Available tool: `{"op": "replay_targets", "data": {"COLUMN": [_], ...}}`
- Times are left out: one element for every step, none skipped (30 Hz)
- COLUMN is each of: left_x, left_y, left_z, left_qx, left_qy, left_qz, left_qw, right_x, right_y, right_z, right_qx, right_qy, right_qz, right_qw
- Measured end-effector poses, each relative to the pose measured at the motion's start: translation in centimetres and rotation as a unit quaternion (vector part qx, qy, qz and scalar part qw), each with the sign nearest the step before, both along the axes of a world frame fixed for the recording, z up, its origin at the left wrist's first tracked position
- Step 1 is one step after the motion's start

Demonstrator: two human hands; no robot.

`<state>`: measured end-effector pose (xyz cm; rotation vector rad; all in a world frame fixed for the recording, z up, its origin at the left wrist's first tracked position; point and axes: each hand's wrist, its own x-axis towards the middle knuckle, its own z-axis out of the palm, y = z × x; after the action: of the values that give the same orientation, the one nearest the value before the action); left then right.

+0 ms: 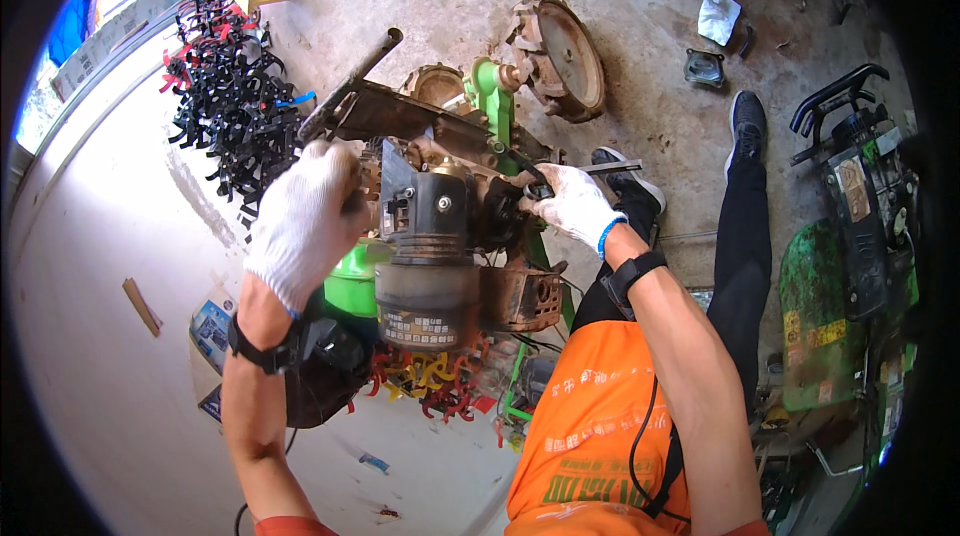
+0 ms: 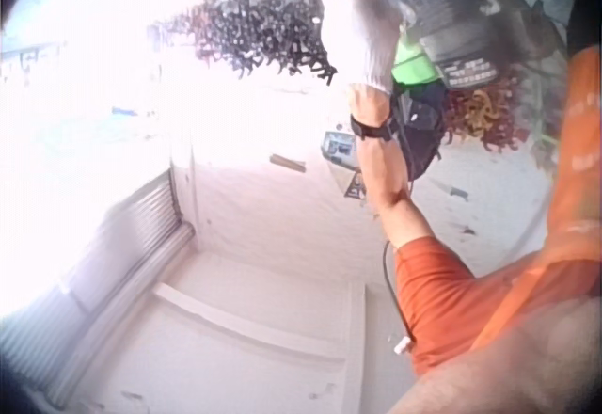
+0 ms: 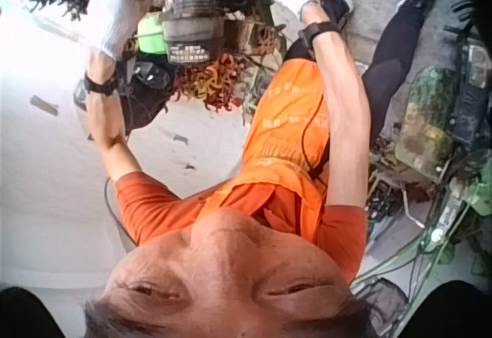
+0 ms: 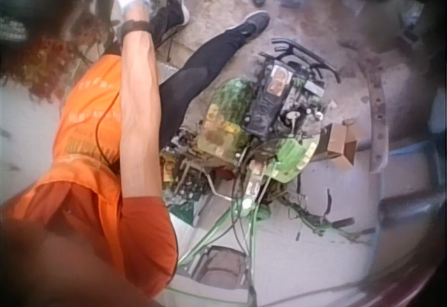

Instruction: The person puts on gloves and uses a screwdriver and wrench to remove bolts and parts from a small green engine. They work on the engine while sitting on the floor, removing components and placing them aside.

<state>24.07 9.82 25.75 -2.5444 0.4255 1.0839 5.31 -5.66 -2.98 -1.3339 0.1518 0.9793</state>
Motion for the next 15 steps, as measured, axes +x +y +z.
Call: {"op": "replay_targets", "data": {"left_x": [-0.8,-1.8,-2.6,-3.4,-4.5,-5.5,-6.7,-8.0,-9.3,-10.1,-10.9,-11.7,-12.7,-13.4,-13.7], "left_y": [0.3,0.6,0.9,1.3,1.7,2.1,2.7,3.3,4.1,5.2,6.6,7.9,9.1,10.2,11.4], "left_z": [0.3,0.6,1.1,1.6,2.1,2.4,3.0,3.7,4.3,4.8,5.4,6.1,6.5,6.8,7.2], "left_qx": [-0.021,-0.065,-0.068,-0.069,-0.068,-0.086,-0.099,-0.101,-0.098,-0.126,-0.141,-0.158,-0.171,-0.199,-0.208], "left_qy": [0.003,-0.017,-0.017,-0.015,-0.003,-0.005,-0.006,-0.005,-0.014,-0.018,-0.015,-0.009,-0.041,-0.068,-0.086], "left_qz": [0.001,-0.018,-0.022,-0.021,0.006,-0.002,-0.006,0.002,0.022,0.005,0.010,0.021,0.051,0.080,0.056], "left_qw": [1.000,0.998,0.997,0.997,0.998,0.996,0.995,0.995,0.995,0.992,0.990,0.987,0.983,0.974,0.973], "right_x": [0.1,0.3,0.3,0.5,0.5,0.6,0.6,0.6,0.6,0.5,0.4,0.2,0.0,-0.1,-0.3], "right_y": [-0.1,-0.2,-0.3,-0.4,-0.5,-0.5,-0.5,-0.4,-0.3,-0.2,-0.1,0.1,0.3,0.5,0.7], "right_z": [0.0,0.0,0.2,0.2,0.3,0.3,0.4,0.3,0.2,0.1,-0.1,-0.4,-0.6,-0.8,-1.0], "right_qx": [0.010,0.023,0.029,0.025,-0.021,-0.018,-0.015,-0.009,-0.010,-0.009,-0.008,-0.017,-0.027,-0.038,-0.025], "right_qy": [0.010,0.013,0.016,0.023,-0.003,0.001,0.006,0.004,0.008,0.004,-0.006,-0.013,-0.025,-0.036,-0.032], "right_qz": [-0.002,-0.004,-0.004,0.003,0.018,0.017,0.016,0.007,0.016,0.017,0.015,0.019,0.020,0.021,0.012], "right_qw": [1.000,1.000,0.999,0.999,1.000,1.000,1.000,1.000,1.000,1.000,1.000,1.000,0.999,0.998,0.999]}}
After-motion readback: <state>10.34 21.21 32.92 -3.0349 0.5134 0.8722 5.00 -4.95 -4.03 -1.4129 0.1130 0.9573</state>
